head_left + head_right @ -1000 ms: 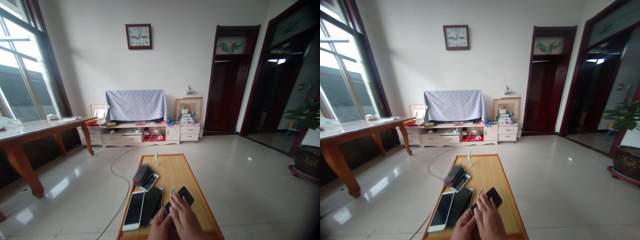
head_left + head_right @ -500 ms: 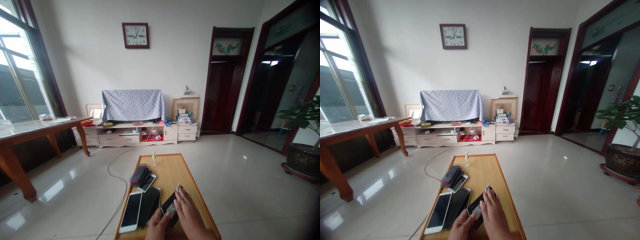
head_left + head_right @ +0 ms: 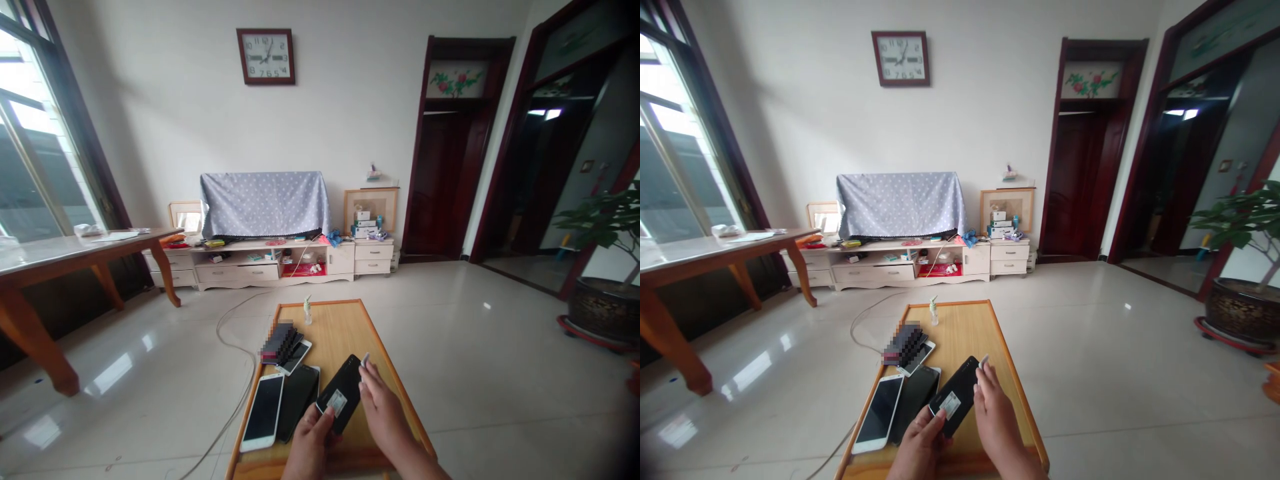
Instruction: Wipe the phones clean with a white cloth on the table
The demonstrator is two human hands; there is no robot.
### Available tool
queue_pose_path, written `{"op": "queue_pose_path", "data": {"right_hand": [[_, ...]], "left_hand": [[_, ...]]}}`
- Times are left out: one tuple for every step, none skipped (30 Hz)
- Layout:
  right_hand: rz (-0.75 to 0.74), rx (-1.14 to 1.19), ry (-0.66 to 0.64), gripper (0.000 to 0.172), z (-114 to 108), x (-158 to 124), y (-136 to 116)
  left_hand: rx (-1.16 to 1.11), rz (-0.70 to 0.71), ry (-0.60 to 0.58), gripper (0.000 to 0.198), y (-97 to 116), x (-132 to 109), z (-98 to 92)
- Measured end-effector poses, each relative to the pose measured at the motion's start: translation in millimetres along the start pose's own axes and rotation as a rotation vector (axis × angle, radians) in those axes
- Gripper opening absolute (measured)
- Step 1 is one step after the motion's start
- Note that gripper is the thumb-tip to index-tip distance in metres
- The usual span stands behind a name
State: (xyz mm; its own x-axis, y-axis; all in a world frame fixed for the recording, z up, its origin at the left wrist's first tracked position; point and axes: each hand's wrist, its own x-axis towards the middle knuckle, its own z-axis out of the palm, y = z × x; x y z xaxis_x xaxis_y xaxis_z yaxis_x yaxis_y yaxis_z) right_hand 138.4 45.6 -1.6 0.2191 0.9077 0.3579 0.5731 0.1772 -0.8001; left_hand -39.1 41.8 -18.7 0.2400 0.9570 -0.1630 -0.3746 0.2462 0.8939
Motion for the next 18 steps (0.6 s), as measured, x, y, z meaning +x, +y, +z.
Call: {"op": "queue_pose_path", "data": {"right_hand": [[0.067, 0.086, 0.052, 0.051, -3, 6, 5], [0.141, 0.18, 0.099, 0.053, -5, 10, 8], [0.22, 0.288, 0.141, 0.054, -7, 13, 10], [0.301, 0.412, 0.172, 0.057, -8, 14, 9], [0.377, 0.55, 0.187, 0.06, -9, 13, 7], [0.444, 0.69, 0.183, 0.062, -8, 11, 4], [0.499, 0.818, 0.164, 0.061, -7, 8, 0], [0.544, 0.918, 0.131, 0.059, -5, 4, -5], [0.583, 0.98, 0.083, 0.056, -1, -1, -9], [0.614, 1.007, 0.029, 0.053, 3, -7, -13], [0.635, 1.01, -0.025, 0.051, 8, -13, -17], [0.646, 0.991, -0.075, 0.05, 13, -19, -20], [0.645, 0.958, -0.123, 0.049, 18, -25, -23], [0.63, 0.914, -0.167, 0.049, 23, -30, -25], [0.607, 0.862, -0.2, 0.049, 26, -34, -27], [0.582, 0.808, -0.219, 0.049, 27, -36, -28], [0.564, 0.768, -0.227, 0.048, 26, -36, -29], [0.555, 0.754, -0.219, 0.048, 23, -34, -30]], "left_hand": [[0.003, -0.008, -0.013, 0.048, -3, 1, -1.0], [0.008, -0.013, -0.028, 0.048, -5, 2, -1.6], [0.015, -0.013, -0.042, 0.047, -7, 3, -1.8], [0.023, -0.009, -0.052, 0.047, -9, 3, -1.5], [0.032, -0.002, -0.06, 0.048, -10, 3, -1.0], [0.042, 0.005, -0.064, 0.048, -11, 4, -0.3], [0.05, 0.011, -0.067, 0.048, -12, 4, 0.6], [0.057, 0.016, -0.07, 0.048, -12, 4, 1.6], [0.059, 0.021, -0.072, 0.047, -12, 4, 2.6], [0.054, 0.026, -0.074, 0.047, -11, 4, 3.6], [0.042, 0.032, -0.074, 0.047, -9, 4, 4.4], [0.028, 0.038, -0.072, 0.046, -6, 4, 5.1], [0.018, 0.043, -0.065, 0.046, -3, 3, 5.5], [0.017, 0.048, -0.054, 0.046, 1, 2, 5.7], [0.027, 0.051, -0.045, 0.046, 5, 1, 5.6], [0.047, 0.056, -0.039, 0.046, 8, 0, 5.3], [0.073, 0.063, -0.036, 0.046, 12, -1, 4.9], [0.103, 0.069, -0.041, 0.047, 14, -3, 4.4]]}}
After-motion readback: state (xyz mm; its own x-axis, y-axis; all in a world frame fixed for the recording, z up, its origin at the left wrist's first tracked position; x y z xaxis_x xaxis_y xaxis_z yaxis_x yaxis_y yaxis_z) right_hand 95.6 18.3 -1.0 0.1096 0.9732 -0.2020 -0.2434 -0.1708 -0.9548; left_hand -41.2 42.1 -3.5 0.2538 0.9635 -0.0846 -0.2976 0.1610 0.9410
